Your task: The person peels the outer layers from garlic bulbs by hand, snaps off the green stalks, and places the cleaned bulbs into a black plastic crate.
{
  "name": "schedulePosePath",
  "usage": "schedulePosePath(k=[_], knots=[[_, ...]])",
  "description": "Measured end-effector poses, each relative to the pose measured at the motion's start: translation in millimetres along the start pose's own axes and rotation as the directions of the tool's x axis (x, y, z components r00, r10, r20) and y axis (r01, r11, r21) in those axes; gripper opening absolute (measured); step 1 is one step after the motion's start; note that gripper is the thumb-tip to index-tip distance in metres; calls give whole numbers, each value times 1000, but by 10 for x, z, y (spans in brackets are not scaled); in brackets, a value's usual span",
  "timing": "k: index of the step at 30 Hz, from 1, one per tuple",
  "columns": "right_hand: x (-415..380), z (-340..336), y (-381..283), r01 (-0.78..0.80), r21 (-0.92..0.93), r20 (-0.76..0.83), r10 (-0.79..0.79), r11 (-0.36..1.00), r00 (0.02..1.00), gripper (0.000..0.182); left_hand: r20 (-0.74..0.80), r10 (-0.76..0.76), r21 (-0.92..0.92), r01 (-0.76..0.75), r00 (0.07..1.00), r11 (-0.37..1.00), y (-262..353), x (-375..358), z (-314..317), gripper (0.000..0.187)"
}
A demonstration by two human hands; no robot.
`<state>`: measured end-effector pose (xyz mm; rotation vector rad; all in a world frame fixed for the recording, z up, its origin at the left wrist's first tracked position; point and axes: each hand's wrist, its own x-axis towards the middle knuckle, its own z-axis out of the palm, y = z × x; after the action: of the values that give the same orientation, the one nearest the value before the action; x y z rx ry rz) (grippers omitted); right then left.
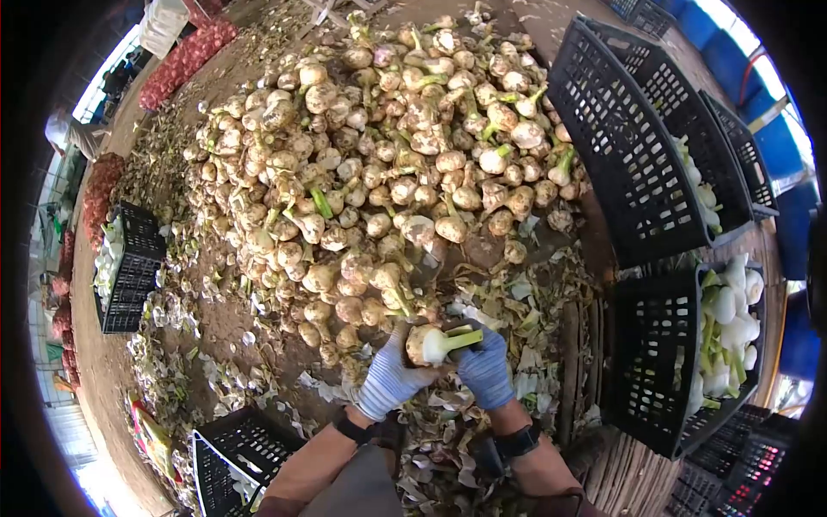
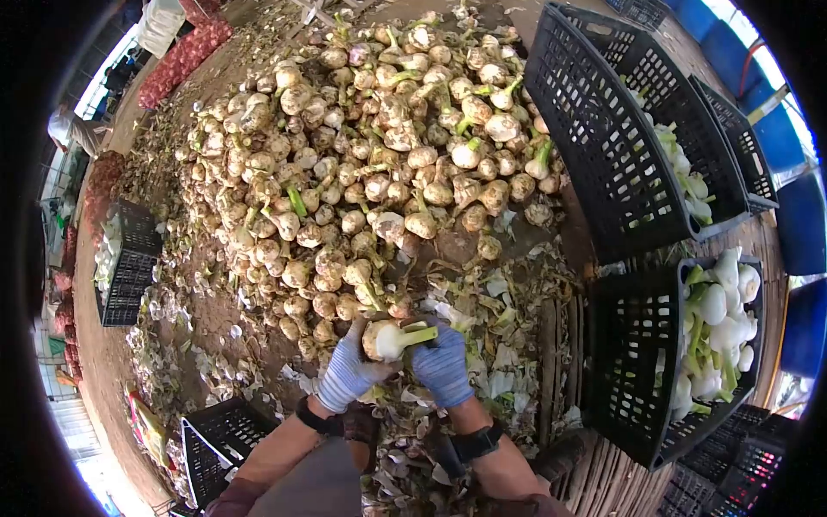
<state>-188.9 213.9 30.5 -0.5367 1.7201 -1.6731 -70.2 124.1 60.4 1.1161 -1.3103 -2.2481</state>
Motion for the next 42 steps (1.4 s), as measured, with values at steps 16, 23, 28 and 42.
schedulePosePath(k=[16,23,28,42], knots=[[213,-153,298,23,-370,267,82,929,960,42,269,-283,-188,339,921,922,-41,23,-183,83],[29,-362,-316,-387,205,194,350,899,916,48,138,-121,102,107,983,989,-43,49,61,61],[-3,-296,-110,-445,603,125,473,662,872,23,118,-132,-537,175,984,825,-100,123,78,41],[-118,-606,651,-451,829,112,693,330,712,26,3,105,-348,-97,994,932,371,123,-200,22]])
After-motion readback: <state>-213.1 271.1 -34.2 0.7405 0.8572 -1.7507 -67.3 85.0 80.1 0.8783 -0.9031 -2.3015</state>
